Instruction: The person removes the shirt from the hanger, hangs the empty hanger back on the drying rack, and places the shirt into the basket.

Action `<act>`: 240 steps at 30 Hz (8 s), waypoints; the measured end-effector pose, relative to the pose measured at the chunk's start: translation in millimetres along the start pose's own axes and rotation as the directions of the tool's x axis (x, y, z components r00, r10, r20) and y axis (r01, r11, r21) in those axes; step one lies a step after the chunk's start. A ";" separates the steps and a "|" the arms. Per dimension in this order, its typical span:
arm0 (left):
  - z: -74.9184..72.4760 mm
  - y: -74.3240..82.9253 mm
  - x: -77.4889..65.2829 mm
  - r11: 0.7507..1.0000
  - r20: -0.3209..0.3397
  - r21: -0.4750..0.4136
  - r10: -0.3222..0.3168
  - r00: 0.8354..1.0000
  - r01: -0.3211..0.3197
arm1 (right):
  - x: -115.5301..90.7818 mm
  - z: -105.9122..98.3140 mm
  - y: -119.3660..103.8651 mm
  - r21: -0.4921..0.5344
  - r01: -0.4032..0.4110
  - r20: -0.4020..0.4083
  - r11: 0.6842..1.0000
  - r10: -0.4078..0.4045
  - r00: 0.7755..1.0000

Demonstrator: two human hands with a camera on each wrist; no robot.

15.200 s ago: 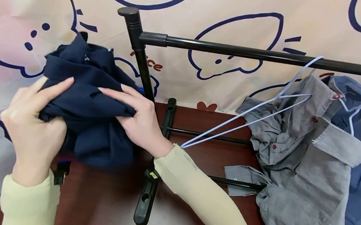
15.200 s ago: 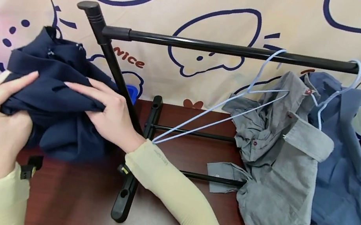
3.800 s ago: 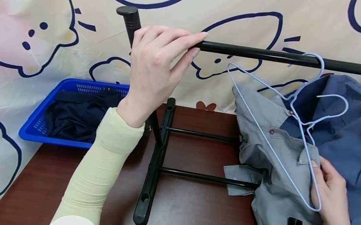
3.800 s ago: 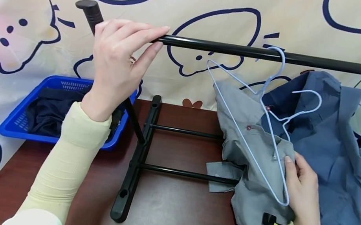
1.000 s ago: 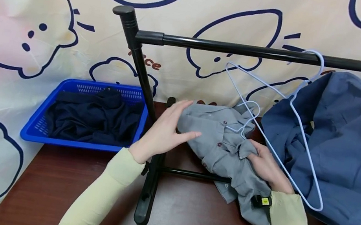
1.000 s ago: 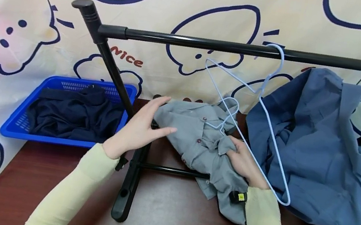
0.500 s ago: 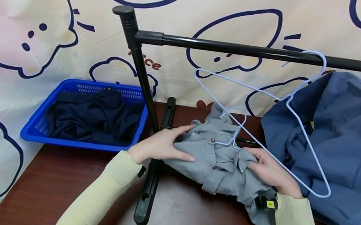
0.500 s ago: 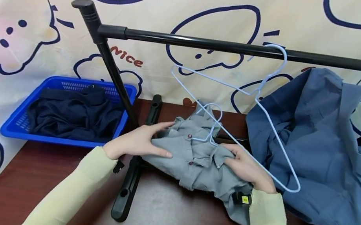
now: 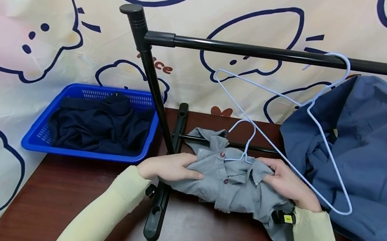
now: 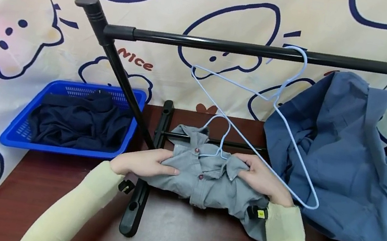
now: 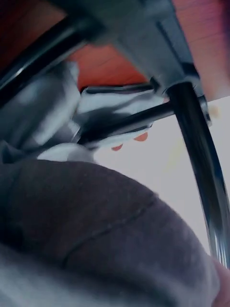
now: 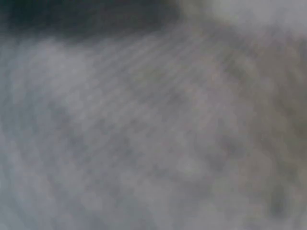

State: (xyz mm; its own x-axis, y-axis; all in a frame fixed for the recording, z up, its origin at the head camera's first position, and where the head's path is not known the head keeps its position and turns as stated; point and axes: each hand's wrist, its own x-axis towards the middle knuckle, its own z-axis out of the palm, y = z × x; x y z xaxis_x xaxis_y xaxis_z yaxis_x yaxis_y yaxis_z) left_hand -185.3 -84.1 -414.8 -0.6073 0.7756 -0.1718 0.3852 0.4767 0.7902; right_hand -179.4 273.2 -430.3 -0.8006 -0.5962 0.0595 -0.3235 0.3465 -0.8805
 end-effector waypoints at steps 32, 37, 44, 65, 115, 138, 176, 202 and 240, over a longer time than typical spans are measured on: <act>-13.1 36.4 -90.1 0.988 -0.219 0.142 -0.026 0.975 0.058 | 35.2 38.9 -28.4 0.017 0.069 0.088 0.998 -0.070 0.994; -7.8 2.9 -76.4 0.962 -0.425 0.238 -0.023 0.905 0.136 | 41.4 48.3 -19.6 -0.112 0.000 -0.055 0.994 -0.006 0.998; 4.9 -9.0 -66.2 0.952 -0.564 0.179 -0.107 0.819 0.248 | 35.1 57.3 -25.8 -0.465 -0.075 -0.274 0.882 -0.063 0.960; 35.0 3.2 -31.6 0.918 -0.780 0.345 0.165 0.603 0.196 | 24.7 62.5 -38.7 -0.296 -0.178 -0.633 0.938 -0.053 0.773; 8.7 19.9 -44.4 0.948 -0.816 0.306 0.213 0.537 0.089 | 6.1 53.1 -22.3 -0.263 0.056 -0.525 0.963 -0.191 0.829; 9.9 22.2 -46.0 0.974 -0.804 0.226 0.193 0.562 -0.012 | -11.5 41.5 -20.7 -0.348 -0.153 -0.590 0.925 -0.089 0.803; 10.1 20.5 -40.0 0.979 -0.917 0.197 0.202 0.344 -0.049 | 0.8 77.4 -0.6 0.952 0.285 -0.286 0.108 -0.005 0.958; 12.9 18.6 -39.4 0.965 -0.909 0.256 0.259 0.327 -0.052 | 4.3 76.2 5.2 0.429 0.027 -0.566 0.903 0.245 0.787; 14.0 21.0 -38.9 0.985 -0.918 0.126 0.160 0.364 -0.117 | 8.6 82.3 -0.6 0.658 0.107 -0.427 0.745 0.253 0.868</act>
State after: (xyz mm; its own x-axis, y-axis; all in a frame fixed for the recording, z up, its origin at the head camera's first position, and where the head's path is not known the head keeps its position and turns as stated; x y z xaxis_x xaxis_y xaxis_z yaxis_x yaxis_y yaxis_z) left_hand -143.9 -98.5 -399.8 -0.7967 -0.0213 0.6040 0.5378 0.4310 0.7246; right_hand -144.6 208.3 -467.9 -0.9923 -0.1203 0.0301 0.0052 -0.2826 -0.9592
